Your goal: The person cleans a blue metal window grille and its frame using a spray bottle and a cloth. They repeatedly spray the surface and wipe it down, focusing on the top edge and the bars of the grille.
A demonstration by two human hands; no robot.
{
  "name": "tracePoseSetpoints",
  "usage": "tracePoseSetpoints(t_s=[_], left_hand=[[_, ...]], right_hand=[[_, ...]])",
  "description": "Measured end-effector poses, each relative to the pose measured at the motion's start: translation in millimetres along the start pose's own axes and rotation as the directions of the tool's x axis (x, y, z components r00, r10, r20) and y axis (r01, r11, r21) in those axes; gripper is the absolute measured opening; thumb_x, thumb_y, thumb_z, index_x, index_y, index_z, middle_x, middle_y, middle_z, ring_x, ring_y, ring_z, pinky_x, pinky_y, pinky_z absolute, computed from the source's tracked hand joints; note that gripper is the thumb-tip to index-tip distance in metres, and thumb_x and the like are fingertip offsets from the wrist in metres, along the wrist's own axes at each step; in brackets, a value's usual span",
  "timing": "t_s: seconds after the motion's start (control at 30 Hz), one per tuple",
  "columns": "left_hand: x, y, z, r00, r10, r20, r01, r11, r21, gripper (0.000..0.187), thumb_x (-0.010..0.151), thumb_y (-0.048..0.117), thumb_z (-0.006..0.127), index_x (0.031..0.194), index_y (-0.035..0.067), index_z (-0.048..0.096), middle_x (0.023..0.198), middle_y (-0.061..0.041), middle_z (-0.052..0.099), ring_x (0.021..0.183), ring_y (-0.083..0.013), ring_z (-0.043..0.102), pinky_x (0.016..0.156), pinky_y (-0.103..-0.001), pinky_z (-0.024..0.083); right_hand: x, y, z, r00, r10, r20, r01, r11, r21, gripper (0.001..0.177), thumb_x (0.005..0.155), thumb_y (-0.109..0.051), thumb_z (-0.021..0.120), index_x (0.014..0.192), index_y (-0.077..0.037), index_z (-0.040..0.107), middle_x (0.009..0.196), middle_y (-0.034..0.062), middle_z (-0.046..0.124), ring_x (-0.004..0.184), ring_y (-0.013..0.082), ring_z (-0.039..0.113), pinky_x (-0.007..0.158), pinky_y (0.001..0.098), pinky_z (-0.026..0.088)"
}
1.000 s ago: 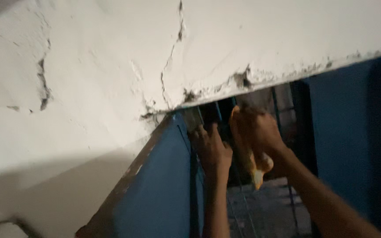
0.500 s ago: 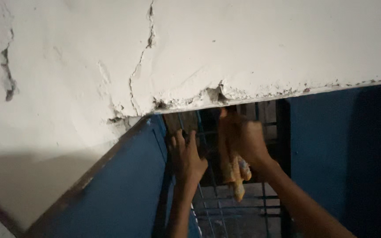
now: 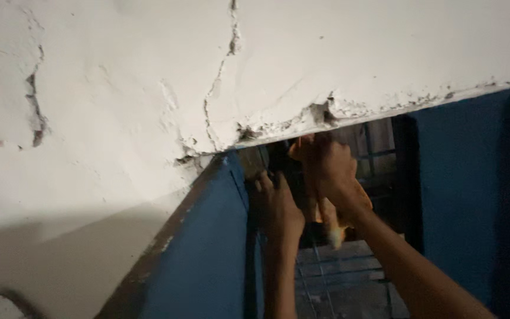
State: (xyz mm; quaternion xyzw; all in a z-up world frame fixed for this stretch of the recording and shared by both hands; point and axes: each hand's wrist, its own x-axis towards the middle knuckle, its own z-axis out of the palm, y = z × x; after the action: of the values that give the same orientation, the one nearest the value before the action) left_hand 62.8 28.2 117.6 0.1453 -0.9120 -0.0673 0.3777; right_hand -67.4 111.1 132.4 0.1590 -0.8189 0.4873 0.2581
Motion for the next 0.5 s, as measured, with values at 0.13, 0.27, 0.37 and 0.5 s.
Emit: tracePoseSetpoints(t_s=[0.13, 0.27, 0.37, 0.5], left_hand=[[-1, -1, -11, 0.990, -0.070, 0.124, 0.076, 0.996, -0.047, 0.082, 0.075, 0.006, 0.080, 0.149, 0.009, 0.045, 0.161, -0.020, 0.028, 0.146, -0.0419, 0.029, 0.119, -0.050, 0.031], [-3, -4, -9, 0.996, -0.060, 0.072, 0.062, 0.998, -0.027, 0.074, 0.082, -0.002, 0.070, 0.150, 0.010, 0.043, 0.164, -0.020, 0.025, 0.145, -0.0436, 0.023, 0.118, -0.054, 0.025], [-10, -6, -13, 0.999, -0.031, 0.019, 0.032, 0.998, -0.049, 0.067, 0.088, -0.002, 0.065, 0.150, 0.007, 0.042, 0.162, -0.022, 0.024, 0.147, -0.0444, 0.023, 0.117, -0.052, 0.029], [-6, -3, -24, 0.974, -0.112, 0.195, 0.123, 0.991, -0.045, 0.071, 0.089, -0.003, 0.061, 0.154, 0.010, 0.035, 0.168, -0.019, 0.018, 0.149, -0.0407, 0.019, 0.119, -0.051, 0.026]], right_hand=[[13, 40, 24, 0.970, -0.241, -0.021, 0.227, 0.937, -0.265, 0.030, 0.079, -0.026, 0.076, 0.102, -0.007, 0.074, 0.094, 0.0214, 0.075, 0.093, 0.0446, 0.071, 0.075, 0.0517, 0.059], [9, 61, 11, 0.884, -0.467, -0.035, 0.467, 0.884, 0.005, 0.031, 0.084, -0.021, 0.071, 0.111, -0.006, 0.073, 0.101, 0.0244, 0.073, 0.092, 0.0430, 0.070, 0.073, 0.0483, 0.059], [12, 52, -3, 0.887, -0.461, -0.027, 0.461, 0.882, 0.098, 0.034, 0.080, -0.018, 0.073, 0.111, -0.005, 0.075, 0.102, 0.0261, 0.073, 0.092, 0.0432, 0.070, 0.069, 0.0494, 0.059], [22, 58, 21, 0.968, -0.251, -0.018, 0.240, 0.942, -0.236, 0.029, 0.089, -0.019, 0.074, 0.110, 0.002, 0.073, 0.103, 0.0307, 0.071, 0.096, 0.0489, 0.067, 0.077, 0.0510, 0.058]])
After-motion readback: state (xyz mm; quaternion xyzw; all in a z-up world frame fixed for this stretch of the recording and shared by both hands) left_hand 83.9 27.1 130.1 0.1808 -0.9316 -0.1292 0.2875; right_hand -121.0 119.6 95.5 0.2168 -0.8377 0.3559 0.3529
